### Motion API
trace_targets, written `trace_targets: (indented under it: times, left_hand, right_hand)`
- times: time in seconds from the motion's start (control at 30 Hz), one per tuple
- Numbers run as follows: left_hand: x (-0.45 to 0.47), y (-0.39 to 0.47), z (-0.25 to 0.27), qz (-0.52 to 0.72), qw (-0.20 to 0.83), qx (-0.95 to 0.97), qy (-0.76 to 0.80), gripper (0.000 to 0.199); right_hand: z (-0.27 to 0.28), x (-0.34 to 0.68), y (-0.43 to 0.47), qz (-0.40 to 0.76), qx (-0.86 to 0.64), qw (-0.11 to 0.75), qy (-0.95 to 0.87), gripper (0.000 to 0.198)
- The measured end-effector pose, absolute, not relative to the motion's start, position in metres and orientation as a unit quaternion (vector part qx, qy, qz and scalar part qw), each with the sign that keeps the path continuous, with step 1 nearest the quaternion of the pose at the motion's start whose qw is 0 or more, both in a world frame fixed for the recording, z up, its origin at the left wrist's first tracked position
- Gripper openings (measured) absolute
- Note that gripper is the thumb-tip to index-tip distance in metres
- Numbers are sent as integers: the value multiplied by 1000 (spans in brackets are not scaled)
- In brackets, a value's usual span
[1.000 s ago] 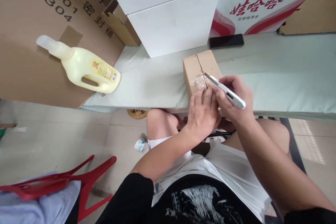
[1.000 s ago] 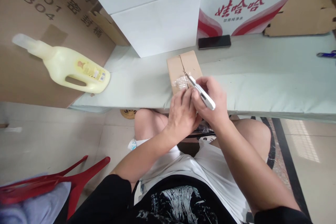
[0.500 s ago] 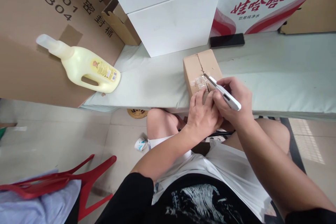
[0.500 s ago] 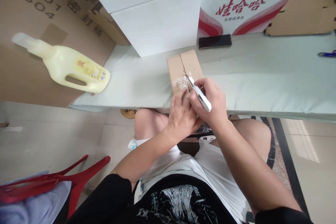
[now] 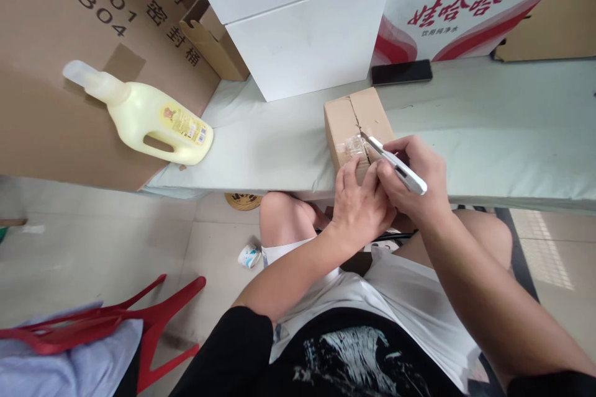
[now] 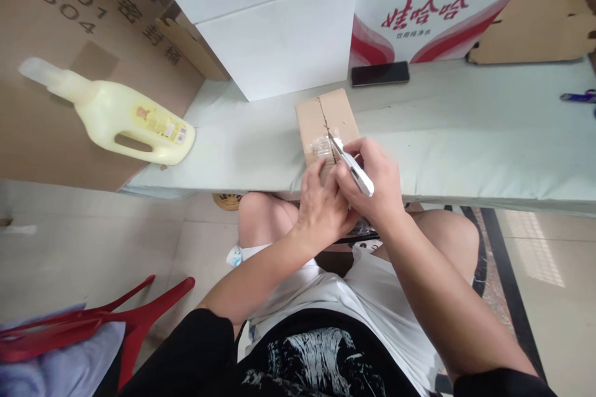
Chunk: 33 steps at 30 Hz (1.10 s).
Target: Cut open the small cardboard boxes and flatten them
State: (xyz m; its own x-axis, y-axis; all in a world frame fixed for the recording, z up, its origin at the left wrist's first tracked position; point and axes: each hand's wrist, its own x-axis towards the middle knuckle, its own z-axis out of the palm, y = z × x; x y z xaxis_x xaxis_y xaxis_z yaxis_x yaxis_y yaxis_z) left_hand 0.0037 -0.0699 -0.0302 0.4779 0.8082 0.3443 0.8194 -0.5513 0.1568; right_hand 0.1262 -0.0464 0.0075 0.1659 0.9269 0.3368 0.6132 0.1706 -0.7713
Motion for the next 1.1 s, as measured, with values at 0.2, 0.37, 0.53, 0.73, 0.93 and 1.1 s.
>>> trace_targets:
  times: [0.2, 0.37, 0.53, 0.73, 0.93, 1.1]
  left_hand:
    - [6, -69, -30, -182, 15, -858, -480, 63]
    - [6, -69, -28, -189, 18, -858, -477, 59]
    - [5, -68, -28, -193, 29, -858, -475, 56]
    - [6, -67, -29, -217, 38, -853, -474, 55]
    - [7, -67, -31, -242, 54, -850, -465, 51]
    - [6, -67, -30, -228, 36, -852, -469, 47]
  right_hand:
    - [12, 128, -49, 188, -617, 445, -621, 12]
    - [13, 131, -51, 200, -619, 439, -620, 13]
    - [18, 132, -53, 211, -616, 428, -626, 12]
    - [26, 135, -56, 224, -614, 416, -632, 9]
    - [33, 136, -58, 246, -628, 390, -627, 9]
    - [41, 138, -63, 277, -635, 396, -602, 11]
